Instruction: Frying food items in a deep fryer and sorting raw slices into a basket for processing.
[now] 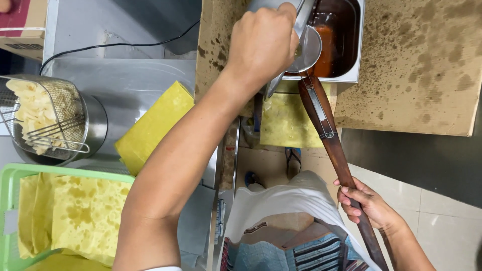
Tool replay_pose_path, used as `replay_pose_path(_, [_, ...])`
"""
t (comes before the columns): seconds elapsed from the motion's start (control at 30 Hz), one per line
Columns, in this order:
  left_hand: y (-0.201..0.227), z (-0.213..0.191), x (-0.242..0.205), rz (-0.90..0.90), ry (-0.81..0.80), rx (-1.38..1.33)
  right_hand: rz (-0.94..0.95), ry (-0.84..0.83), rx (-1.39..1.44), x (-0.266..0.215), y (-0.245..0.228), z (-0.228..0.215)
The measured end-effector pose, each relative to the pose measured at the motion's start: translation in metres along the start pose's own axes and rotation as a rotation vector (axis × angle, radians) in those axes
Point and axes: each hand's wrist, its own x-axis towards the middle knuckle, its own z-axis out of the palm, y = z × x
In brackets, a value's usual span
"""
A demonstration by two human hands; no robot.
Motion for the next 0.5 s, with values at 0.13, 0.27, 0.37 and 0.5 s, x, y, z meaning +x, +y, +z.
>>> replay_pose_path(0.13, [0.0003, -0.0003, 0.0006, -0.009, -0.007, 0.005, -0.005, 0.002, -0.010, 0.0023, 0.0009, -0.0008])
replay_pose_path(0.27, [0.0012, 0.0024, 0.0021, -0.009, -0.012, 0.029, -0.001, 0.032, -0.039, 0.0012, -0.0001, 0.0025])
replay_pose_path(0.37, [0.0033, 0.0035, 0.0032, -0.015, -0.026, 0.037, 0.019, 0.044, -0.059, 0.0008, -0.0001, 0.0030])
replay_pose_path(0.5, [0.0089, 0.0026, 0.0072, -0.014, -0.031, 0.055, 0.032, 0.032, -0.055, 0.0022, -0.0008, -0.0002])
